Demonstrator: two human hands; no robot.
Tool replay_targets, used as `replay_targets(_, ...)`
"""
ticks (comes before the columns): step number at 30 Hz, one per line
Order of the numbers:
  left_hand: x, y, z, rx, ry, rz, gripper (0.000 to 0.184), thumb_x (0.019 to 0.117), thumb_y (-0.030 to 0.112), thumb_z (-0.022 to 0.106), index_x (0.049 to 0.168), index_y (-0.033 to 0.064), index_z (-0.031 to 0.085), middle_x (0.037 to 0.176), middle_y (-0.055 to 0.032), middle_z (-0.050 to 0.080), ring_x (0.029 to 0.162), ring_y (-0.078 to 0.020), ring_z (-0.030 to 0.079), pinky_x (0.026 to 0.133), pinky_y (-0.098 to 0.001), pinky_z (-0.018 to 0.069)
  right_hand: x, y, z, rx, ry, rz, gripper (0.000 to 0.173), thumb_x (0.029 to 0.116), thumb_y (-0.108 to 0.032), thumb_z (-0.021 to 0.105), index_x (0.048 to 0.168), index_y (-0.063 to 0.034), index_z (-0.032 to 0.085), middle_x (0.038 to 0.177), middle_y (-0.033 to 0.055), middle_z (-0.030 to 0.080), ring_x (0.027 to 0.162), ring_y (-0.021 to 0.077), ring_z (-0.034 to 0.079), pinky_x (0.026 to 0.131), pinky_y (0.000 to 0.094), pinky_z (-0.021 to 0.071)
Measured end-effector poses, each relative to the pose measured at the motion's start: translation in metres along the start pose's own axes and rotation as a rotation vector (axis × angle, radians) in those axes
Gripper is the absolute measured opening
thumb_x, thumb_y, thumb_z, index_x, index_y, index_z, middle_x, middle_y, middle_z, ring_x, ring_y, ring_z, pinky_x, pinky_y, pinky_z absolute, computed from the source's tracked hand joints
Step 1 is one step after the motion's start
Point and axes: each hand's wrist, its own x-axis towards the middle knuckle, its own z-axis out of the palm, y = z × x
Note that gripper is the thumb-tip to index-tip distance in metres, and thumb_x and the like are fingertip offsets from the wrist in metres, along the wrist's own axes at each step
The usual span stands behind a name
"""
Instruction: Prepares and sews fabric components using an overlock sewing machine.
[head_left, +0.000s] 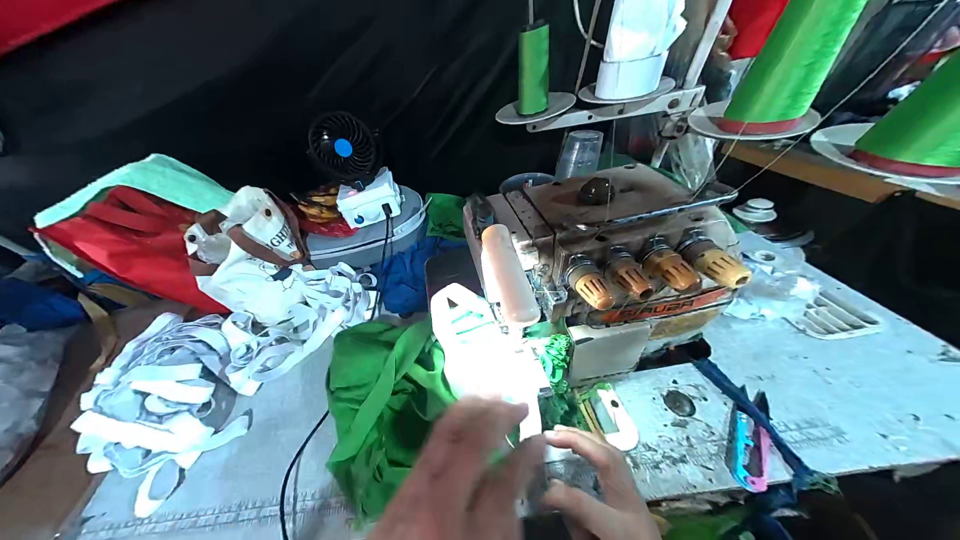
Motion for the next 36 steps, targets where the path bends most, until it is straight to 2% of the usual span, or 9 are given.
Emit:
replay_targets(3, 0.006, 0.002, 0.035, 0.115, -0.007, 0.013, 0.046, 0.0873, 0.024, 0.074, 0.128, 0.0047, 0.064, 0.121, -0.0188, 0.066, 0.117, -0.0347, 0.062, 0.104, -0.0523, 0.0451, 0.009, -0.003, -0.004, 0.101, -0.017, 0.218, 0.019, 0.1008, -0.006, 0.055, 0.108, 0.0062, 0.067, 0.117, 0.0230, 0.065, 0.110, 0.0180, 0.065, 0.097, 0.0273, 0.0533)
replay_targets(5, 0.003, -0.009, 0.044, 0.196, 0.042, -0.040, 0.043, 0.0855, 0.024, 0.074, 0.124, 0.0056, 0.065, 0.114, -0.0183, 0.067, 0.110, -0.0346, 0.064, 0.100, -0.0500, 0.0499, 0.021, -0.004, -0.004, 0.042, -0.074, 0.303, 0.029, 0.1020, -0.016, 0.057, 0.116, 0.0068, 0.067, 0.108, 0.0201, 0.068, 0.099, 0.0218, 0.068, 0.089, 0.0334, 0.0571)
replay_targets(9, 0.006, -0.017, 0.034, 0.092, 0.027, -0.104, 0.018, 0.1002, 0.018, 0.059, 0.112, 0.0096, 0.071, 0.108, -0.0131, 0.067, 0.106, -0.0242, 0.064, 0.098, -0.0354, 0.0509, 0.036, -0.005, 0.019, -0.057, 0.006, 0.253, 0.035, 0.0955, -0.034, 0.067, 0.087, 0.0000, 0.073, 0.082, 0.0131, 0.071, 0.079, 0.0275, 0.068, 0.073, 0.0440, 0.0554)
replay_targets(13, 0.022, -0.007, 0.016, 0.064, 0.019, -0.140, 0.020, 0.1026, 0.009, 0.052, 0.110, 0.0053, 0.071, 0.100, -0.0131, 0.068, 0.098, -0.0200, 0.066, 0.092, -0.0287, 0.0524, 0.030, -0.006, 0.024, 0.505, 0.077, 0.314, 0.011, 0.0901, -0.008, 0.072, 0.084, -0.0005, 0.067, 0.089, 0.0041, 0.065, 0.090, 0.0040, 0.063, 0.083, 0.0196, 0.0542)
replay_targets(18, 0.031, 0.003, 0.024, 0.128, -0.033, -0.190, 0.022, 0.0968, 0.006, 0.053, 0.110, -0.0005, 0.070, 0.095, -0.0143, 0.072, 0.089, -0.0259, 0.070, 0.084, -0.0386, 0.0562, 0.024, -0.005, 0.009, 0.969, 0.005, 0.429, 0.027, 0.0904, 0.006, 0.067, 0.107, -0.0149, 0.062, 0.101, -0.0125, 0.073, 0.089, -0.0015, 0.069, 0.081, 0.0219, 0.0597)
replay_targets(23, 0.034, 0.005, 0.029, 0.168, -0.095, -0.242, 0.029, 0.0880, 0.020, 0.072, 0.108, 0.0001, 0.069, 0.089, -0.0108, 0.071, 0.082, -0.0268, 0.069, 0.080, -0.0456, 0.0556, 0.025, -0.003, 0.002, 1.013, -0.090, 0.489, 0.022, 0.0977, -0.001, 0.062, 0.119, -0.0072, 0.061, 0.103, -0.0102, 0.073, 0.091, -0.0009, 0.069, 0.085, 0.0240, 0.0589)
replay_targets(30, 0.039, 0.001, 0.030, 0.286, -0.121, -0.229, 0.038, 0.0902, 0.034, 0.070, 0.116, 0.0058, 0.075, 0.104, -0.0151, 0.072, 0.091, -0.0280, 0.073, 0.078, -0.0407, 0.0603, 0.020, -0.010, 0.003, 0.743, -0.113, 0.435, 0.008, 0.0965, -0.002, 0.064, 0.104, -0.0005, 0.063, 0.091, -0.0019, 0.073, 0.083, -0.0001, 0.069, 0.078, 0.0226, 0.0591)
replay_targets(32, 0.039, 0.000, 0.033, 0.322, -0.092, -0.225, 0.030, 0.0908, 0.030, 0.070, 0.109, 0.0076, 0.077, 0.100, -0.0142, 0.072, 0.086, -0.0273, 0.073, 0.075, -0.0393, 0.0609, 0.017, -0.013, 0.004, 0.633, -0.164, 0.413, 0.015, 0.0985, -0.007, 0.064, 0.107, 0.0037, 0.058, 0.086, 0.0053, 0.073, 0.077, 0.0031, 0.070, 0.073, 0.0236, 0.0584)
replay_targets(36, 0.039, -0.003, 0.031, 0.321, -0.030, -0.121, 0.020, 0.0898, 0.007, 0.063, 0.101, 0.0112, 0.079, 0.099, -0.0089, 0.075, 0.085, -0.0244, 0.073, 0.073, -0.0369, 0.0601, 0.018, -0.011, 0.001, 0.677, -0.205, 0.446, 0.012, 0.0997, -0.007, 0.062, 0.107, 0.0014, 0.058, 0.085, 0.0012, 0.071, 0.075, 0.0007, 0.067, 0.071, 0.0214, 0.0568)
